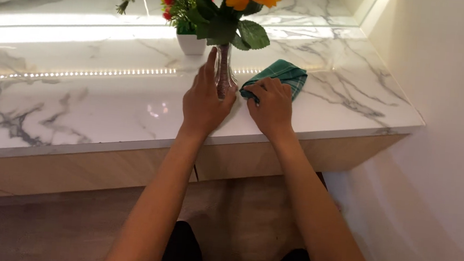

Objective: Cleaning and wiping decorative plants and vases.

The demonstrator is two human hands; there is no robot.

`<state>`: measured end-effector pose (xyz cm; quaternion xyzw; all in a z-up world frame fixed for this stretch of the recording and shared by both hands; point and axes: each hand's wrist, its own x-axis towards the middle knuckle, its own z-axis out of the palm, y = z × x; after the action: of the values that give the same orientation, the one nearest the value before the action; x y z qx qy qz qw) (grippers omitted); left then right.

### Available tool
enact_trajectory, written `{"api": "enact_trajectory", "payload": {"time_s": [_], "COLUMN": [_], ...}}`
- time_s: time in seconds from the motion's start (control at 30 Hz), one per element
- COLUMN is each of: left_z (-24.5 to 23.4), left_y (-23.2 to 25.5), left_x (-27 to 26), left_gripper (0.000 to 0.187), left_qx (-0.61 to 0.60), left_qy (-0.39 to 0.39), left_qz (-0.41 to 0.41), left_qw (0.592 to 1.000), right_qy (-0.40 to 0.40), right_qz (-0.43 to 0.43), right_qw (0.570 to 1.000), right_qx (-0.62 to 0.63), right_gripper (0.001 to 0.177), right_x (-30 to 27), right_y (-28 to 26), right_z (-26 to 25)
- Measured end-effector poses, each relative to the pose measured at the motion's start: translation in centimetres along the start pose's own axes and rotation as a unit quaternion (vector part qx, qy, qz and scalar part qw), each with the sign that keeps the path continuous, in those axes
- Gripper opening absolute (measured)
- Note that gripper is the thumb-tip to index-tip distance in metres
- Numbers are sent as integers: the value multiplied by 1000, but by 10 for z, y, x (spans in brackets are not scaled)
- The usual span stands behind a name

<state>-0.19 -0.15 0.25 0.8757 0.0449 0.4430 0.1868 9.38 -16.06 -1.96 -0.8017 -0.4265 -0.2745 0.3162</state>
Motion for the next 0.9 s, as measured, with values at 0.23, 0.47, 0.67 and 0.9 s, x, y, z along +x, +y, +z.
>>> {"api": "enact_trajectory", "payload": {"time_s": [0.23, 0.47, 0.67, 0.9], "left_z": [0, -12, -8, 0], "left_y": [-1, 7, 3, -2], "left_x": [-1, 2, -3, -7], "left_gripper": [97, 87, 79, 82], "left_qx": [24, -40, -69, -2], "left_qy": [-19, -72, -98, -60], "left_qz": [-29, -58, -76, 4], "left_qw": [999, 995, 990, 998], "right_qy": [9, 40, 68, 27], "right_qz": [-12, -11, -20, -58], "right_qw": [1000, 999, 997, 997], "right_qx": [0, 4, 41, 43], "right_gripper": [23, 25, 26, 28], "right_x": [0, 1, 0, 0], "right_y": [-2, -2, -9, -3], "right_z": [-3, -3, -10, -3]}}
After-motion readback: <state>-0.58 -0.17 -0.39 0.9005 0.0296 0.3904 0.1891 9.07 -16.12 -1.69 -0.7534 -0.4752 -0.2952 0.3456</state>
